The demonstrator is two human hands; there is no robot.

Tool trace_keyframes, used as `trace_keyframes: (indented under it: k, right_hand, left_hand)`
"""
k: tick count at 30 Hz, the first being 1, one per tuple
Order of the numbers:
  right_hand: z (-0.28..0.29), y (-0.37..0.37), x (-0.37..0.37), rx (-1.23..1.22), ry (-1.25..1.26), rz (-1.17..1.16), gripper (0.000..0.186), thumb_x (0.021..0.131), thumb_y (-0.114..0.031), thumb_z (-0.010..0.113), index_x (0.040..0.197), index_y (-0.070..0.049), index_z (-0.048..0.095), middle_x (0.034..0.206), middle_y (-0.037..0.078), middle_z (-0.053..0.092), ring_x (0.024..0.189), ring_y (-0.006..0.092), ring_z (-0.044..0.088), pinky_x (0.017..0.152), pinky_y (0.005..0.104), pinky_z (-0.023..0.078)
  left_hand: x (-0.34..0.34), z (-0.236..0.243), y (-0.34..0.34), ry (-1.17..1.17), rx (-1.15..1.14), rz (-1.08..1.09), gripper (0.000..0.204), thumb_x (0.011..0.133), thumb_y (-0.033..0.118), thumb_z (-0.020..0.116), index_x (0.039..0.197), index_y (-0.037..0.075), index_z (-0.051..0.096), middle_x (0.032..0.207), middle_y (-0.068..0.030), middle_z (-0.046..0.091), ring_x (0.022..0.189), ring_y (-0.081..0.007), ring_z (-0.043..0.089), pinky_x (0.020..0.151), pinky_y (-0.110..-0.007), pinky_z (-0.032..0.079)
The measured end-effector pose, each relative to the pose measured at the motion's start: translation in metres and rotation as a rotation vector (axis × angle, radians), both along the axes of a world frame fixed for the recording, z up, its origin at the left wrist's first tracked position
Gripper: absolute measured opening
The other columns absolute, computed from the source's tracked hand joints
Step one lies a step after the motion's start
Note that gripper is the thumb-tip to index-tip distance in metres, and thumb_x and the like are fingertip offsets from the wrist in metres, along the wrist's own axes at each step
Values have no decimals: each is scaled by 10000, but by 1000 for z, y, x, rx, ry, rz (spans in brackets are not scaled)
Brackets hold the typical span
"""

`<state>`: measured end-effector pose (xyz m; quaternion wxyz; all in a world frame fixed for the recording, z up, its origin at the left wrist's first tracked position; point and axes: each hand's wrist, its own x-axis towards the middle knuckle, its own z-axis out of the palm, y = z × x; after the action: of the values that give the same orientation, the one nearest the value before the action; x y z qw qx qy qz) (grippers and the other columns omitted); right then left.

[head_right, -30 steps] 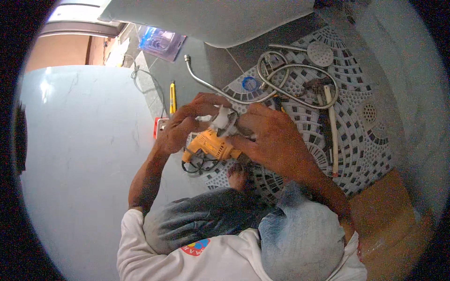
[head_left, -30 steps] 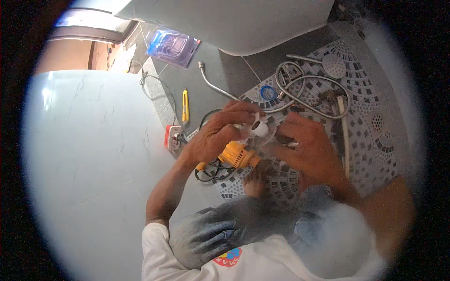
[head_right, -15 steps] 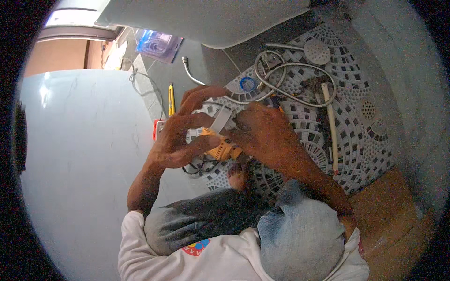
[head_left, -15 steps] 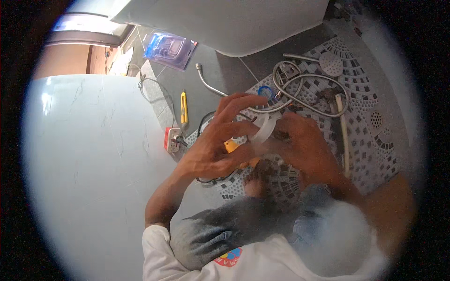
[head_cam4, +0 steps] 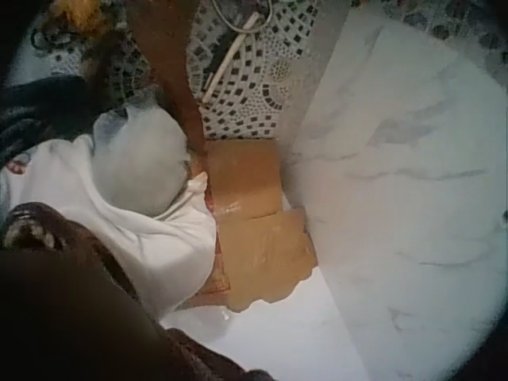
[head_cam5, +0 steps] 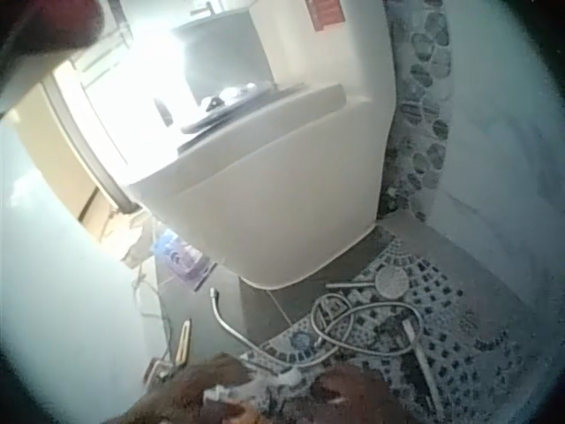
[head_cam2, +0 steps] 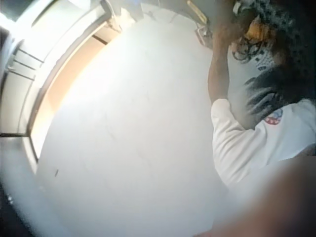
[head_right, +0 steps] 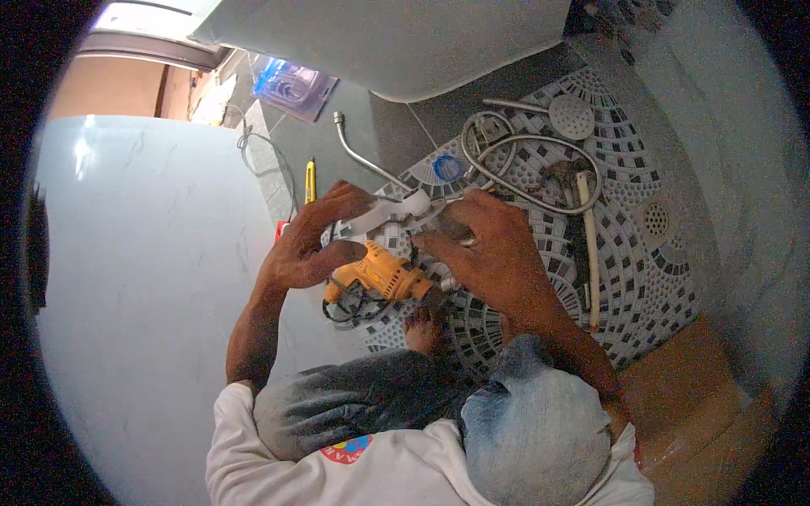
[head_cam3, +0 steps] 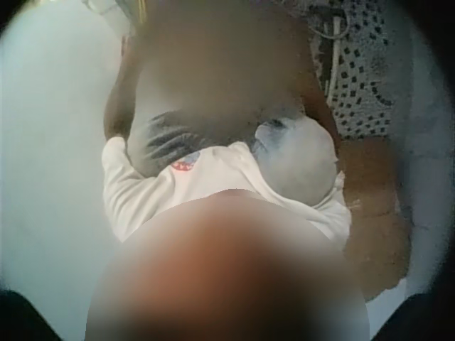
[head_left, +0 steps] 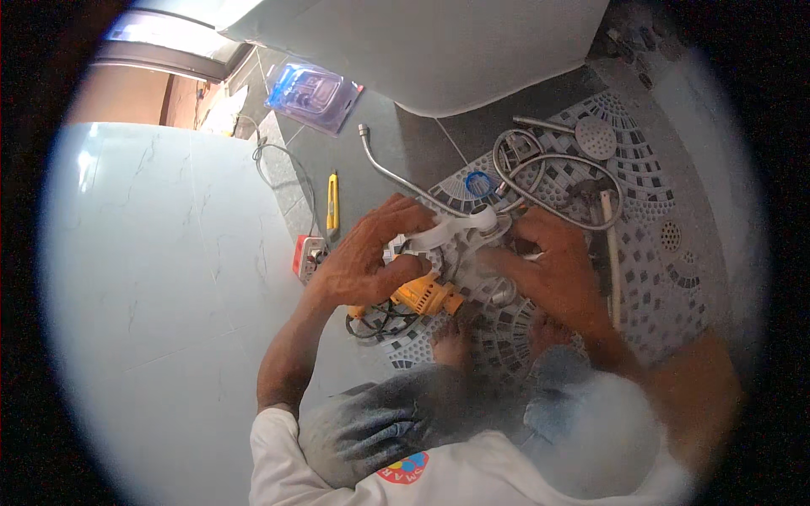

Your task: Preparing a faucet for installation by wrapping plumber's tape around the threaded connector.

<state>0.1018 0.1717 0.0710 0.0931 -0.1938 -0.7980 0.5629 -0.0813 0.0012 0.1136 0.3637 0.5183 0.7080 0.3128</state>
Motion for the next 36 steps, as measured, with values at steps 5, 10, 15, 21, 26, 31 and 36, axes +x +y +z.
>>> trace_keyframes:
  k: [5, 10, 15, 21, 26, 31, 36]
  right_hand:
    - [8, -5, 0, -1, 47, 85, 264, 734, -217, 784, 824, 5, 674, 827, 154, 615, 761, 313, 632, 700, 424, 500]
    - [2, -12, 0, 26, 58, 117, 274, 754, -236, 770, 867, -5, 673, 874, 149, 611, 828, 321, 627, 746, 426, 498]
    - [3, -14, 2, 101, 83, 168, 262, 781, -252, 739, 890, -22, 675, 908, 140, 598, 847, 324, 622, 763, 436, 501]
    - [-3, -19, 2, 190, 67, 302, 277, 827, -258, 683, 986, -33, 653, 930, 160, 575, 873, 342, 617, 773, 448, 510]
    - [-5, -17, 0, 159, 108, 280, 305, 833, -250, 667, 1045, -33, 628, 1000, 180, 586, 891, 376, 616, 770, 468, 508]
    - [-5, -8, -1, 96, 73, 171, 271, 846, -239, 663, 1005, -19, 657, 959, 178, 613, 877, 370, 629, 763, 465, 510]
    - [7, 0, -5, 46, 83, 7, 212, 816, -186, 717, 937, -13, 692, 866, 162, 643, 813, 329, 660, 731, 421, 522]
  left_hand:
    - [3, -2, 2, -162, -22, 137, 430, 907, 305, 536, 1154, -39, 613, 1075, -174, 605, 1041, -293, 578, 931, -404, 430]
    - [17, 2, 11, -231, -201, 338, 644, 1010, 518, 340, 1182, -41, 608, 1126, -192, 619, 1137, -305, 574, 997, -402, 415]
    - [7, -14, 15, -238, -145, 284, 585, 991, 487, 438, 1153, -43, 625, 1120, -181, 634, 1061, -284, 604, 932, -392, 455]
    - [17, -19, 25, -223, -61, 153, 282, 936, 257, 623, 1028, -6, 664, 1183, -126, 625, 1110, -207, 556, 940, -351, 440]
    - [26, -12, 29, -46, 93, 71, 162, 895, 171, 663, 944, 18, 687, 1293, -127, 570, 1162, -234, 534, 951, -362, 444]
    - [29, -2, 26, 122, 218, -10, 153, 869, 126, 679, 1005, 56, 684, 1392, -134, 472, 1258, -266, 460, 1030, -419, 399]
    - [30, 8, 19, -79, 119, 77, 205, 838, 80, 697, 1038, 64, 655, 1393, -145, 424, 1272, -282, 443, 1028, -423, 389]
